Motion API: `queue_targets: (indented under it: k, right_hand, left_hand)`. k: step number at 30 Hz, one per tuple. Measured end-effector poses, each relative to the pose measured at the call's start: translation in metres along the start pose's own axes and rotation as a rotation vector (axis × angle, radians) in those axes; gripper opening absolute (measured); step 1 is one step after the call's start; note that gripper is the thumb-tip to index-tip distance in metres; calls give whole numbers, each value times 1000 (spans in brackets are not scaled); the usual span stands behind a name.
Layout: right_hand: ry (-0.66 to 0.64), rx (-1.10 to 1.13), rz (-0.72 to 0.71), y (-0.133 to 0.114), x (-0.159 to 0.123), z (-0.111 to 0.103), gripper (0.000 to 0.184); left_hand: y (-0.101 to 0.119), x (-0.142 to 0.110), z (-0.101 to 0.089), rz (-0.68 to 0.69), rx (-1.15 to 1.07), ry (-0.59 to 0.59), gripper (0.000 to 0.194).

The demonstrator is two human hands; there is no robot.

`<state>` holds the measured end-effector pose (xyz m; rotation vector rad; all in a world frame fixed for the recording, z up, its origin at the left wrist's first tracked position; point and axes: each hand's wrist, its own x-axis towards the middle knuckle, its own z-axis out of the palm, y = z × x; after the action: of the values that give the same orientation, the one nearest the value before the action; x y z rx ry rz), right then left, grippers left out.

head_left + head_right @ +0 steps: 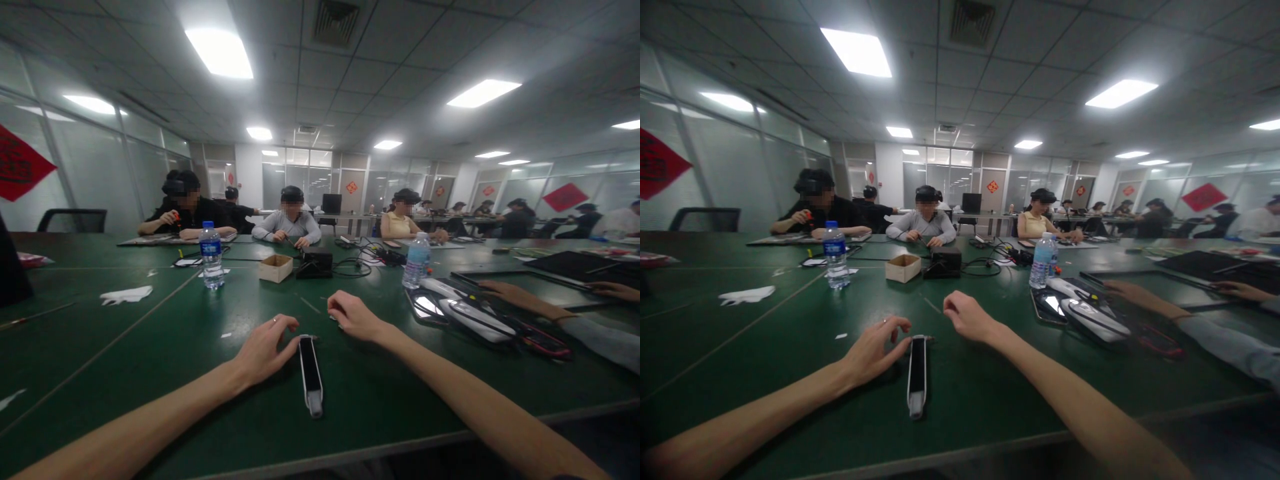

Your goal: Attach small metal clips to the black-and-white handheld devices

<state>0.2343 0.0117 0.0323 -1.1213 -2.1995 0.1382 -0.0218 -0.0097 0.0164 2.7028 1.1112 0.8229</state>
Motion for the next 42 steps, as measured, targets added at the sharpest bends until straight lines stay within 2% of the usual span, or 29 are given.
queue_targets:
  k: [4, 6, 8, 10, 13, 19, 27, 33, 42]
  right_hand:
    - [-55, 115, -234, -41, -9, 13, 10]
    - [-55, 165, -304, -55, -13, 17, 11]
    - [-39, 198, -332, -61, -15, 18, 12]
    - [-32, 214, -336, -61, -17, 18, 11]
    - [-42, 221, -337, -58, -17, 19, 10]
    - [-27, 213, -342, -54, -16, 21, 6]
    - [20, 191, -390, -48, -16, 20, 2]
    - [48, 166, -492, -44, -15, 23, 6]
    - [109, 95, -523, -42, -13, 24, 11]
  left_hand:
    - [9, -3, 4, 149, -18, 85, 11]
    - [12, -5, 6, 201, -38, 124, 5]
    - [14, -7, 7, 218, -67, 147, 6]
    - [15, -8, 7, 215, -110, 149, 7]
    - [16, -8, 4, 201, -199, 92, 10]
    - [18, -4, -5, 37, -409, -32, 17]
    - [16, -2, -5, -107, -524, -40, 22]
    - [9, 1, 0, -113, -626, -46, 27]
    - [7, -1, 1, -128, -655, -79, 26]
